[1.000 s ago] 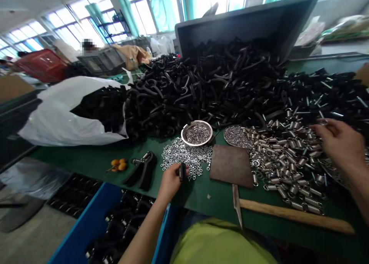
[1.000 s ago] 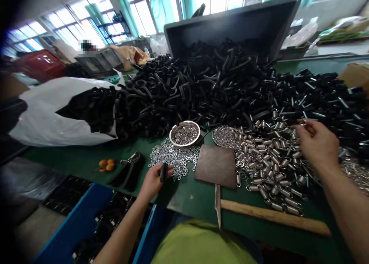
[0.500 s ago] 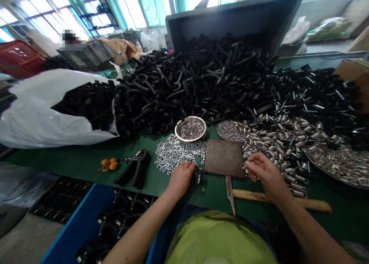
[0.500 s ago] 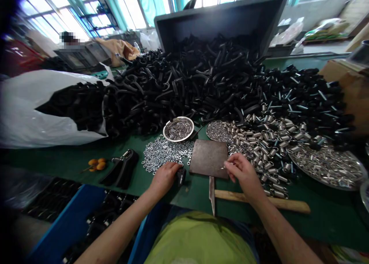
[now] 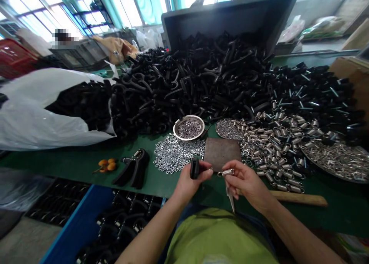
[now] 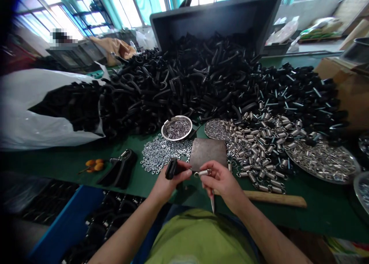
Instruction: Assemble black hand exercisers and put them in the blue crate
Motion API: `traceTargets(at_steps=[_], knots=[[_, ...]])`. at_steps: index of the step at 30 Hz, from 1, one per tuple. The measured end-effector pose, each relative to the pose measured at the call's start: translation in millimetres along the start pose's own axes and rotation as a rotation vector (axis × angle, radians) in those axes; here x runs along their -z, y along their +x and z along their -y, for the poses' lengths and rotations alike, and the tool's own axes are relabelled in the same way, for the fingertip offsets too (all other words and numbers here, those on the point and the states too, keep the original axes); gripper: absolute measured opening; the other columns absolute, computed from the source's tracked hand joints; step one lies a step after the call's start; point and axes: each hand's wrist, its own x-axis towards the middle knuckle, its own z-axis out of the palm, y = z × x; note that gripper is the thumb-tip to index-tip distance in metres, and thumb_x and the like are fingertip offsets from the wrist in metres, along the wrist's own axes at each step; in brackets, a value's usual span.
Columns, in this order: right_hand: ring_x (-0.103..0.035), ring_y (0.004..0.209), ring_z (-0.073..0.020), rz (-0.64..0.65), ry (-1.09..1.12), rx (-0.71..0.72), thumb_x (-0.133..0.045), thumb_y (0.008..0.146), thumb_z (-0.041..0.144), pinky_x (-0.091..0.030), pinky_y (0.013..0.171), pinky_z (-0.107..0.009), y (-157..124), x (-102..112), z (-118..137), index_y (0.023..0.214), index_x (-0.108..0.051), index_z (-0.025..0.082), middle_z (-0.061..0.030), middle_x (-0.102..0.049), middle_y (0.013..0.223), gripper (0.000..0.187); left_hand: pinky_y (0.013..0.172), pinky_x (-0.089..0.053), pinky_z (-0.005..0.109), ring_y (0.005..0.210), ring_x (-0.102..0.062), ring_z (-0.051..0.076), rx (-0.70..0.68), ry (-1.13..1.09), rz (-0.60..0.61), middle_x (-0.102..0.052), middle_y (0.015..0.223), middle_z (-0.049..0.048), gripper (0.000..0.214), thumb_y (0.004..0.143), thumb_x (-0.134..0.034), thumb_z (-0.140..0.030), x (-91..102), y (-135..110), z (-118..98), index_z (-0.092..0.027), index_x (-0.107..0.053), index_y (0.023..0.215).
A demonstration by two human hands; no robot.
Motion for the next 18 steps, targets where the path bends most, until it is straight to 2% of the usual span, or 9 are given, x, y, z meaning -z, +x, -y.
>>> traceTargets(at_steps=[3, 6, 10, 12, 14, 16, 18], knots=[[-0.049, 0.044, -0.007, 0.035, -0.037, 0.056, -0.069, 0.072, 0.035, -0.039, 0.041, -0.02, 0.1, -4.9, 1.8, 0.087, -0.053, 0.021, 0.0061, -0.054, 0.063, 0.025, 0.071, -0.045, 0.027, 0.072, -0.06, 0.016, 0.097, -0.268, 0.085, -0.066, 0.076, 0.0022, 0.026, 0.065, -0.073, -0.029, -13.7, -6.1, -3.3, -0.016, -0.068, 0.087], [-0.047, 0.041, -0.0068, 0.041, -0.085, 0.077, -0.066, 0.075, 0.038, -0.037, 0.039, -0.02, 2.7, -3.8, -1.2, 0.084, -0.053, 0.021, 0.0065, -0.053, 0.06, 0.023, 0.071, -0.044, 0.027, 0.071, -0.059, 0.015, 0.132, -0.337, 0.115, -0.066, 0.074, 0.0026, 0.024, 0.063, -0.075, -0.028, -18.5, -8.7, -1.9, -0.015, -0.069, 0.083], [-0.044, 0.04, -0.0073, 0.017, -0.047, 0.053, -0.062, 0.079, 0.039, -0.034, 0.038, -0.019, 8.2, 0.1, -7.3, 0.086, -0.052, 0.021, 0.0079, -0.049, 0.053, 0.021, 0.07, -0.044, 0.027, 0.072, -0.059, 0.017, 0.097, -0.26, 0.088, -0.067, 0.075, 0.0033, 0.023, 0.063, -0.075, -0.029, -16.7, -9.6, 0.1, -0.016, -0.07, 0.081], [-0.049, 0.047, -0.0088, -0.009, -0.069, 0.068, -0.062, 0.079, 0.037, -0.039, 0.044, -0.021, 11.0, 2.8, -8.3, 0.087, -0.054, 0.021, 0.0062, -0.054, 0.058, 0.02, 0.07, -0.044, 0.027, 0.074, -0.059, 0.017, 0.017, -0.138, 0.058, -0.067, 0.078, 0.0041, 0.021, 0.064, -0.074, -0.03, -16.0, -8.7, 2.3, -0.017, -0.071, 0.08], [-0.057, 0.061, -0.012, -0.051, -0.183, 0.124, -0.063, 0.078, 0.034, -0.045, 0.056, -0.024, 13.2, 6.7, -6.7, 0.089, -0.058, 0.021, 0.0024, -0.061, 0.069, 0.017, 0.067, -0.044, 0.027, 0.072, -0.059, 0.018, -0.038, -0.041, 0.025, -0.067, 0.079, 0.0049, 0.021, 0.066, -0.072, -0.033, -17.7, -6.9, 6.4, -0.018, -0.071, 0.081], [-0.061, 0.073, -0.0154, -0.099, -0.343, 0.179, -0.063, 0.077, 0.031, -0.047, 0.066, -0.028, 14.2, 11.0, -2.8, 0.091, -0.061, 0.022, -0.0005, -0.065, 0.079, 0.016, 0.056, -0.043, 0.025, 0.063, -0.057, 0.015, 0.016, -0.057, 0.021, -0.064, 0.072, 0.0038, 0.026, 0.067, -0.071, -0.037, -22.4, -4.7, 12.0, -0.018, -0.068, 0.084], [-0.062, 0.077, -0.0174, -0.133, -0.461, 0.215, -0.063, 0.077, 0.03, -0.048, 0.069, -0.03, 13.7, 14.4, 2.7, 0.092, -0.062, 0.023, -0.0015, -0.066, 0.084, 0.016, 0.045, -0.035, 0.02, 0.05, -0.048, 0.01, 0.175, -0.219, 0.057, -0.057, 0.064, -0.0004, 0.032, 0.066, -0.071, -0.039, -29.4, -2.7, 17.4, -0.017, -0.063, 0.087]])
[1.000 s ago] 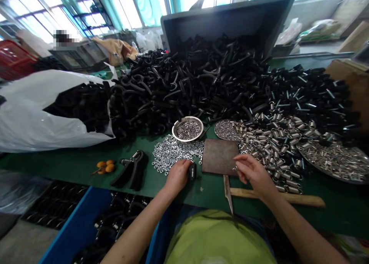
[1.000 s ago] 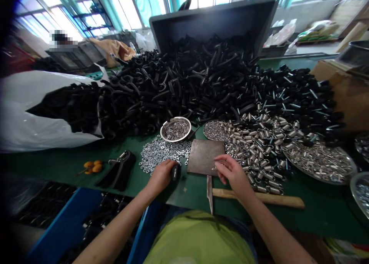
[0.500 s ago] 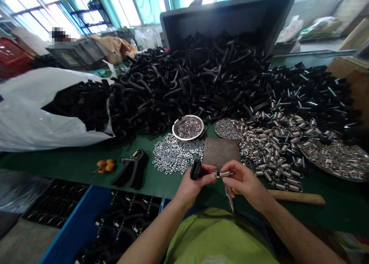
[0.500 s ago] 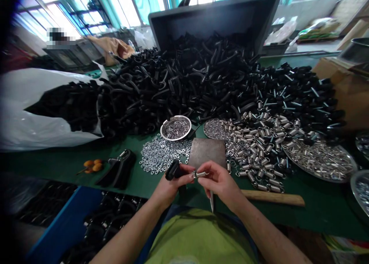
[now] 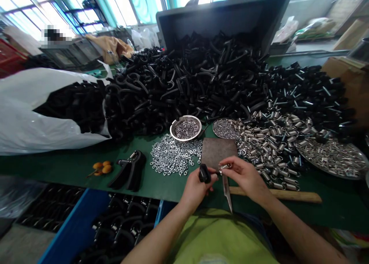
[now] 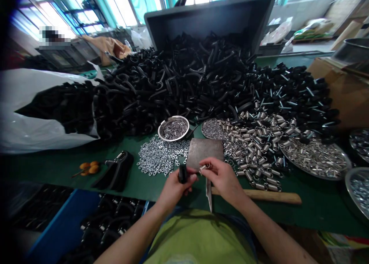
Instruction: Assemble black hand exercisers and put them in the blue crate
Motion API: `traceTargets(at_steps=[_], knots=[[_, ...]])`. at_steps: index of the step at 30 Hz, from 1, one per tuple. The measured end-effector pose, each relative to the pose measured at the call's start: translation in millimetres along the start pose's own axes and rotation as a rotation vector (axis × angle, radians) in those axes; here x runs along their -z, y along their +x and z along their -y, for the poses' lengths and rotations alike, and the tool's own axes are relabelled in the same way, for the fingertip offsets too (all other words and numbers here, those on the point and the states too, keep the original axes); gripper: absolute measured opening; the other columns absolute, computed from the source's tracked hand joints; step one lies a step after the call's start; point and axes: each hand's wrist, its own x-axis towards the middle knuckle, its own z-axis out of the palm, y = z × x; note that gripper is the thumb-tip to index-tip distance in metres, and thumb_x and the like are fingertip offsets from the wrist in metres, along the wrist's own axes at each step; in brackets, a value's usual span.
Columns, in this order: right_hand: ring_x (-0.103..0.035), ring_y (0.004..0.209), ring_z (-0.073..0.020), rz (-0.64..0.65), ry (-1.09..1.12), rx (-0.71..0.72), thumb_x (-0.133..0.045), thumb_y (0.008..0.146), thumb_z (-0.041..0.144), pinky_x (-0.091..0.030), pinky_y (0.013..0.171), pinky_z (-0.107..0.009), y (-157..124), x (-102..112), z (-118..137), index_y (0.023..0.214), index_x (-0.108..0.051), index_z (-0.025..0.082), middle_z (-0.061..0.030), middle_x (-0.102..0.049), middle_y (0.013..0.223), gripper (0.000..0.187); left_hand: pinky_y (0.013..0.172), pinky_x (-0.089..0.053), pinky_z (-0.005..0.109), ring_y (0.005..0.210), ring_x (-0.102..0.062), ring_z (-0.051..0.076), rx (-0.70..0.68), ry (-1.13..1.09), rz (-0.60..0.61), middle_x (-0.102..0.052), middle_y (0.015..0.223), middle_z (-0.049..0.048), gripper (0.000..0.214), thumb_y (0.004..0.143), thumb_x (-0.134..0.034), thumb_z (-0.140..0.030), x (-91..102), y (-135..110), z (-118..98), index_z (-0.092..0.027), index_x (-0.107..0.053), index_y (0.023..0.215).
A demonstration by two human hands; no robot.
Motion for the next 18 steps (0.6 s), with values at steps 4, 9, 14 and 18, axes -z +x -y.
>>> traceTargets(at_steps=[4, 9, 14, 18], knots=[[-0.064, 0.075, -0.0179, -0.017, -0.076, 0.055, -0.062, 0.078, 0.03, -0.049, 0.067, -0.031, -1.5, 5.3, 12.5, 0.095, -0.062, 0.025, -0.0012, -0.068, 0.086, 0.017, 0.04, -0.022, 0.015, 0.044, -0.032, 0.003, 0.275, -0.387, 0.117, -0.039, 0.057, -0.0075, 0.035, 0.062, -0.074, -0.035, -15.0, 3.9, 6.9, -0.016, -0.052, 0.08], [-0.063, 0.071, -0.0176, -0.041, -0.234, 0.138, -0.059, 0.079, 0.024, -0.048, 0.066, -0.031, -5.3, 1.4, 27.7, 0.093, -0.063, 0.026, -0.0005, -0.068, 0.08, 0.014, 0.042, -0.02, 0.015, 0.045, -0.03, 0.003, 0.3, -0.431, 0.185, -0.038, 0.055, -0.0072, 0.034, 0.06, -0.074, -0.031, -31.1, 5.1, 6.9, -0.016, -0.05, 0.078], [-0.061, 0.082, -0.0177, 0.033, -0.399, 0.24, -0.051, 0.082, 0.017, -0.046, 0.075, -0.032, -5.6, -1.8, 26.4, 0.09, -0.064, 0.026, -0.0014, -0.066, 0.089, 0.017, 0.042, -0.022, 0.018, 0.046, -0.031, 0.005, 0.155, -0.202, 0.154, -0.037, 0.053, -0.0071, 0.03, 0.062, -0.072, -0.035, -34.4, 3.5, 6.8, -0.016, -0.053, 0.077], [-0.061, 0.075, -0.0162, 0.0, -0.298, 0.109, -0.055, 0.08, 0.021, -0.046, 0.069, -0.029, -0.1, 3.5, 12.8, 0.089, -0.062, 0.023, 0.0, -0.066, 0.081, 0.011, 0.042, -0.024, 0.019, 0.047, -0.034, 0.006, 0.097, 0.079, 0.194, -0.044, 0.059, -0.0051, 0.038, 0.065, -0.07, -0.043, -28.7, -1.4, -1.8, -0.016, -0.058, 0.088]])
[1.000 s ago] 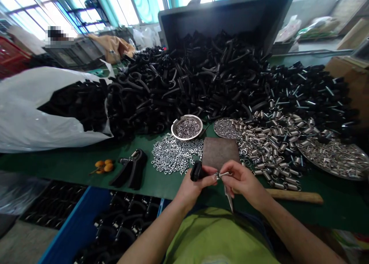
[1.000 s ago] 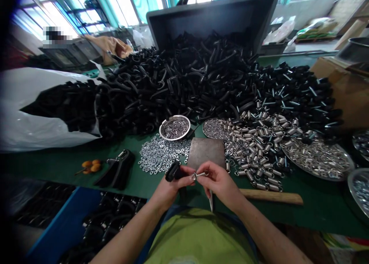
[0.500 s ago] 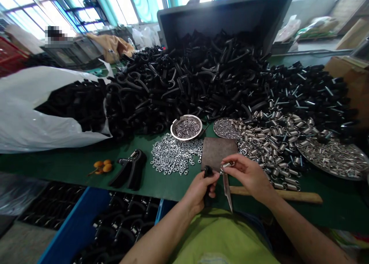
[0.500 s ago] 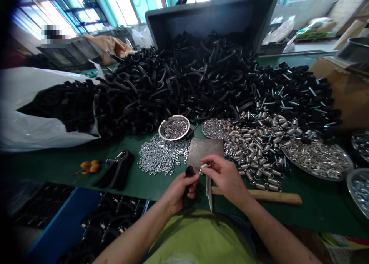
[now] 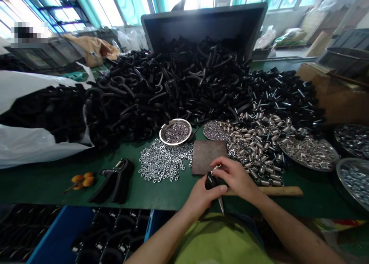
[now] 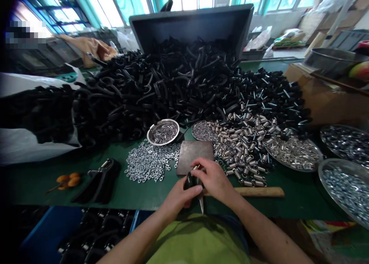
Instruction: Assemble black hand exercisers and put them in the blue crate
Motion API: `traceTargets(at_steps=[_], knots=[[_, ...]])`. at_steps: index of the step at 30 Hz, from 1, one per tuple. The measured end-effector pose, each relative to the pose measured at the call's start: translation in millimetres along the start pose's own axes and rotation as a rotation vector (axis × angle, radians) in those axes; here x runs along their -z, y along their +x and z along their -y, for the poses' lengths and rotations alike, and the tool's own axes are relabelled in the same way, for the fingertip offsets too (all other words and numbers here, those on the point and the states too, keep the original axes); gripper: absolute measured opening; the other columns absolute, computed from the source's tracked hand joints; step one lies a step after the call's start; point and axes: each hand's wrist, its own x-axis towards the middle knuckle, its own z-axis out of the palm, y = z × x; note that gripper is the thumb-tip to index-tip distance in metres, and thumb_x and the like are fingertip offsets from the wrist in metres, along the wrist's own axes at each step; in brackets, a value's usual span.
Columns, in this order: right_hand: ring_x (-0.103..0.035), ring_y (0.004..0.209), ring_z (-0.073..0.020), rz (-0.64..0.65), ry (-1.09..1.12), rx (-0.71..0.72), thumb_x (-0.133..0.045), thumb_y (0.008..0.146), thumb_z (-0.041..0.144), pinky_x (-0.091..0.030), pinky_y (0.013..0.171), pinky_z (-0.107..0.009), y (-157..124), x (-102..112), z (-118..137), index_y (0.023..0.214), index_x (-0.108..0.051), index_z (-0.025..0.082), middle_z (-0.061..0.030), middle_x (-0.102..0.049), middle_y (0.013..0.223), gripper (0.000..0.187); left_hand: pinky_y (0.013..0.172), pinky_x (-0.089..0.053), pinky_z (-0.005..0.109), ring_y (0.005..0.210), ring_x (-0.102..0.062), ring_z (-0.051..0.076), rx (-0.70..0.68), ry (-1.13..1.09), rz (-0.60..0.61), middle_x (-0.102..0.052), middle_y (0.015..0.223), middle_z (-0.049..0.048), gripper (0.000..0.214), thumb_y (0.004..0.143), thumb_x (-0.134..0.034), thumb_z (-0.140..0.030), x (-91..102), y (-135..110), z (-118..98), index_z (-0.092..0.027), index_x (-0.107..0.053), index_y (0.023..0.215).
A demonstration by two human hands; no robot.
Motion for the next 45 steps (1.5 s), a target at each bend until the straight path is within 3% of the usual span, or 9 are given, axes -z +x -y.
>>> traceTargets(at_steps=[3, 7, 10, 14, 22, 30, 36, 40, 45], knots=[[-0.061, 0.074, -0.0162, 0.068, 0.012, -0.006, -0.052, 0.085, 0.03, -0.046, 0.066, -0.028, 10.1, 11.7, -20.1, 0.094, -0.063, 0.022, -0.0005, -0.066, 0.082, 0.016, 0.04, -0.023, 0.019, 0.044, -0.029, 0.005, 0.017, 0.02, 0.089, -0.039, 0.055, -0.007, 0.038, 0.068, -0.067, -0.047, 6.1, -5.7, -2.8, -0.016, -0.055, 0.086], [-0.054, 0.09, -0.0221, -0.106, -0.594, 0.02, -0.049, 0.087, 0.027, -0.041, 0.077, -0.033, 32.6, 40.0, -51.4, 0.085, -0.066, 0.02, -0.0058, -0.064, 0.087, 0.018, 0.038, -0.022, 0.018, 0.041, -0.027, 0.005, 0.045, -0.126, 0.209, -0.035, 0.052, -0.0088, 0.036, 0.073, -0.062, -0.05, 12.0, -9.3, 4.5, -0.019, -0.046, 0.08], [-0.048, 0.097, -0.0268, -0.149, -0.943, 0.011, -0.055, 0.081, 0.023, -0.038, 0.08, -0.037, 45.6, 53.7, -68.3, 0.079, -0.065, 0.019, -0.0101, -0.061, 0.089, 0.011, 0.037, -0.024, 0.017, 0.041, -0.03, 0.005, 0.023, -0.15, 0.151, -0.04, 0.055, -0.0076, 0.034, 0.076, -0.059, -0.05, 13.4, -7.6, 9.8, -0.019, -0.045, 0.082], [-0.047, 0.097, -0.0275, -0.165, -0.972, 0.005, -0.054, 0.08, 0.02, -0.036, 0.08, -0.038, 48.8, 55.5, -71.5, 0.074, -0.062, 0.018, -0.0113, -0.059, 0.089, 0.01, 0.044, -0.036, 0.018, 0.052, -0.044, 0.007, -0.031, -0.114, 0.062, -0.052, 0.069, -0.0007, 0.037, 0.075, -0.06, -0.051, 15.0, -0.3, 8.2, -0.016, -0.051, 0.082], [-0.056, 0.065, -0.0136, 0.003, 0.02, 0.006, -0.041, 0.09, 0.029, -0.043, 0.062, -0.025, 13.0, 20.8, -20.4, 0.091, -0.05, 0.02, 0.0017, -0.058, 0.069, 0.012, 0.045, -0.032, 0.018, 0.056, -0.042, 0.008, -0.016, -0.276, -0.006, -0.045, 0.066, -0.0019, 0.048, 0.077, -0.049, -0.063, 5.6, 18.9, -0.6, -0.015, -0.054, 0.084], [-0.053, 0.054, -0.0111, -0.016, 0.021, -0.032, -0.05, 0.083, 0.02, -0.039, 0.052, -0.022, 2.8, -0.2, -7.5, 0.093, -0.055, 0.02, 0.0049, -0.055, 0.058, 0.011, 0.045, -0.031, 0.019, 0.055, -0.041, 0.009, -0.033, -0.197, 0.024, -0.043, 0.065, -0.002, 0.048, 0.078, -0.044, -0.065, -5.3, 15.7, -2.2, -0.017, -0.051, 0.08], [-0.045, 0.039, -0.0072, 0.238, 0.441, -0.188, -0.053, 0.082, 0.034, -0.036, 0.039, -0.019, -2.0, -2.2, -19.5, 0.098, -0.058, 0.019, 0.0073, -0.051, 0.054, 0.023, 0.042, -0.022, 0.019, 0.05, -0.036, 0.007, -0.134, 0.064, -0.025, -0.045, 0.064, -0.0026, 0.041, 0.077, -0.055, -0.056, 5.4, 9.1, 2.0, -0.017, -0.054, 0.088], [-0.051, 0.039, -0.009, 0.337, 0.182, -0.17, -0.043, 0.087, 0.044, -0.04, 0.04, -0.02, 18.8, 28.8, -30.5, 0.093, -0.061, 0.016, 0.0027, -0.06, 0.057, 0.033, 0.041, -0.014, 0.018, 0.047, -0.027, 0.005, 0.031, -0.073, 0.157, -0.037, 0.06, -0.0049, 0.044, 0.077, -0.053, -0.06, 6.2, 3.5, -0.4, -0.016, -0.051, 0.086], [-0.063, 0.076, -0.0169, -0.198, -0.484, -0.167, -0.043, 0.087, 0.027, -0.047, 0.068, -0.028, 94.6, 110.7, -51.3, 0.098, -0.064, 0.016, -0.0067, -0.069, 0.086, 0.026, 0.041, -0.011, 0.017, 0.049, -0.027, 0.005, 0.155, -0.267, 0.087, -0.037, 0.063, -0.0038, 0.05, 0.077, -0.05, -0.063, 6.6, 4.1, 2.4, -0.014, -0.054, 0.088]])
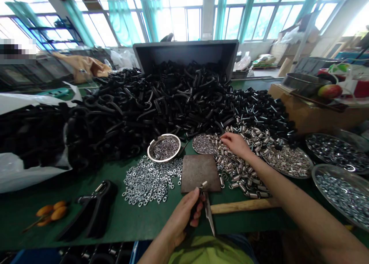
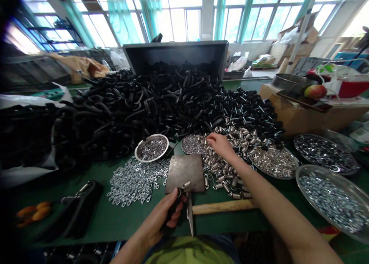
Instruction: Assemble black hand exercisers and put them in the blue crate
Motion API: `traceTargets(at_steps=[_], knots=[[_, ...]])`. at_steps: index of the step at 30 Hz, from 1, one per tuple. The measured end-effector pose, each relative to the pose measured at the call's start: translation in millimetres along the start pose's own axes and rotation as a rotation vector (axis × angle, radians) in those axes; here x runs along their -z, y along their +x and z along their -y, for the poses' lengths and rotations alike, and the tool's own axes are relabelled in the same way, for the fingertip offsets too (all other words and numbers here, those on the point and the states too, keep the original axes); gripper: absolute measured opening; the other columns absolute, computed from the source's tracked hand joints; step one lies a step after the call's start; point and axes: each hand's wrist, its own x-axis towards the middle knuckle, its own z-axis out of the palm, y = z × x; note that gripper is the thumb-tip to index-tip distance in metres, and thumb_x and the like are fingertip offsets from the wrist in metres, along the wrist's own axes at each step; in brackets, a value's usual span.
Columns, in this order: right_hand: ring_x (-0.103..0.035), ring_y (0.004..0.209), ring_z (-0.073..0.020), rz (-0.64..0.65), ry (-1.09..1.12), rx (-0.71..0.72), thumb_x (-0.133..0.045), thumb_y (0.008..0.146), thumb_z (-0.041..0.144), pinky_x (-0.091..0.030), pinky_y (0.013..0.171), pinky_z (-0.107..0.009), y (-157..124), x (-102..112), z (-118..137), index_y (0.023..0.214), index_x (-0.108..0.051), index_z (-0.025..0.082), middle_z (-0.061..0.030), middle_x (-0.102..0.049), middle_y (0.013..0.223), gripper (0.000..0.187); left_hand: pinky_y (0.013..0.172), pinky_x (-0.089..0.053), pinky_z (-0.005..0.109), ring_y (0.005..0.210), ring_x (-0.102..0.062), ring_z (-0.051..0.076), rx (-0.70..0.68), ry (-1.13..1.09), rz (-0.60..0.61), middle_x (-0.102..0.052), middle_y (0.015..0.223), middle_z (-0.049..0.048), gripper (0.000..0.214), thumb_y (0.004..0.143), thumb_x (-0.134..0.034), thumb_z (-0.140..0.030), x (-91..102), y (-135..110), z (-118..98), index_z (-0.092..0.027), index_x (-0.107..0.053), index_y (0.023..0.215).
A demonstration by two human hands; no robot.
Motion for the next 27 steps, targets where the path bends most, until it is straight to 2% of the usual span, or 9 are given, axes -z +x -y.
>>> traceTargets(at_steps=[2, 4, 9, 13, 15, 19, 22, 25, 27], knots=[[-0.059, 0.097, -0.0205, -0.121, -0.115, -0.045, -0.043, 0.086, 0.021, -0.043, 0.083, -0.032, 38.2, 11.4, -10.6, 0.103, -0.064, 0.016, -0.01, -0.066, 0.103, 0.027, 0.041, -0.014, 0.016, 0.05, -0.028, 0.005, -0.014, -0.045, -0.038, -0.039, 0.065, -0.0032, 0.053, 0.077, -0.05, -0.063, 2.1, 2.4, 2.1, -0.013, -0.055, 0.09], [-0.056, 0.106, -0.0226, -0.177, -0.213, -0.076, -0.043, 0.085, 0.018, -0.039, 0.09, -0.033, 69.1, 14.7, -15.0, 0.105, -0.064, 0.016, -0.0118, -0.063, 0.112, 0.028, 0.041, -0.018, 0.016, 0.051, -0.031, 0.005, -0.027, -0.082, -0.065, -0.041, 0.066, -0.0025, 0.056, 0.076, -0.049, -0.066, 3.3, 4.5, 3.0, -0.012, -0.056, 0.092], [-0.058, 0.103, -0.0289, -0.194, -0.4, -0.16, -0.052, 0.081, 0.022, -0.042, 0.085, -0.04, 116.1, 8.8, -9.5, 0.108, -0.061, 0.016, -0.0168, -0.064, 0.107, 0.029, 0.041, -0.026, 0.017, 0.052, -0.036, 0.007, -0.025, -0.175, -0.143, -0.047, 0.068, 0.0006, 0.066, 0.075, -0.037, -0.074, 2.9, 8.6, -2.4, -0.012, -0.057, 0.089], [-0.061, 0.096, -0.0314, -0.179, -0.493, -0.208, -0.059, 0.076, 0.022, -0.045, 0.079, -0.042, 133.9, 8.8, -5.5, 0.11, -0.058, 0.013, -0.0194, -0.066, 0.097, 0.035, 0.042, -0.029, 0.018, 0.053, -0.039, 0.008, -0.016, -0.275, -0.17, -0.051, 0.071, 0.0018, 0.06, 0.077, -0.041, -0.07, 7.2, 13.5, -9.0, -0.013, -0.057, 0.085], [-0.062, 0.095, -0.0319, -0.165, -0.52, -0.2, -0.059, 0.076, 0.021, -0.046, 0.078, -0.042, 136.1, 10.4, -5.2, 0.112, -0.057, 0.013, -0.02, -0.066, 0.096, 0.037, 0.041, -0.028, 0.018, 0.052, -0.039, 0.007, -0.011, -0.363, -0.159, -0.051, 0.07, 0.0013, 0.051, 0.079, -0.046, -0.063, 10.8, 16.2, -12.1, -0.013, -0.056, 0.082], [-0.061, 0.096, -0.0313, -0.133, -0.529, -0.113, -0.058, 0.076, 0.017, -0.046, 0.078, -0.04, 128.8, 18.3, -5.6, 0.114, -0.058, 0.01, -0.0217, -0.061, 0.104, 0.039, 0.041, -0.027, 0.016, 0.045, -0.036, 0.005, 0.022, -0.597, -0.065, -0.046, 0.059, -0.0017, 0.026, 0.083, -0.05, -0.038, 17.7, 21.1, -17.9, -0.014, -0.051, 0.074], [-0.057, 0.103, -0.0281, -0.124, -0.495, 0.001, -0.05, 0.08, 0.016, -0.042, 0.085, -0.036, 115.7, 29.2, -3.9, 0.111, -0.062, 0.008, -0.0209, -0.054, 0.115, 0.034, 0.04, -0.024, 0.015, 0.041, -0.032, 0.005, 0.037, -0.727, -0.007, -0.037, 0.05, -0.0045, 0.023, 0.082, -0.05, -0.033, 21.8, 25.5, -21.1, -0.014, -0.049, 0.069], [-0.054, 0.107, -0.0242, -0.137, -0.442, 0.123, -0.042, 0.083, 0.02, -0.038, 0.089, -0.031, 87.9, 36.9, 5.9, 0.105, -0.066, 0.007, -0.0163, -0.052, 0.118, 0.035, 0.039, -0.023, 0.015, 0.04, -0.03, 0.005, 0.006, -0.793, 0.022, -0.033, 0.046, -0.0054, 0.029, 0.082, -0.05, -0.037, 25.0, 29.7, -22.6, -0.014, -0.047, 0.065], [-0.057, 0.1, -0.0219, -0.146, -0.366, 0.201, -0.047, 0.081, 0.02, -0.042, 0.086, -0.031, 55.6, 35.2, 19.9, 0.104, -0.065, 0.01, -0.013, -0.057, 0.112, 0.03, 0.039, -0.024, 0.015, 0.04, -0.031, 0.005, -0.026, -0.817, 0.037, -0.034, 0.046, -0.005, 0.028, 0.082, -0.049, -0.036, 26.5, 31.5, -22.9, -0.014, -0.047, 0.063]])
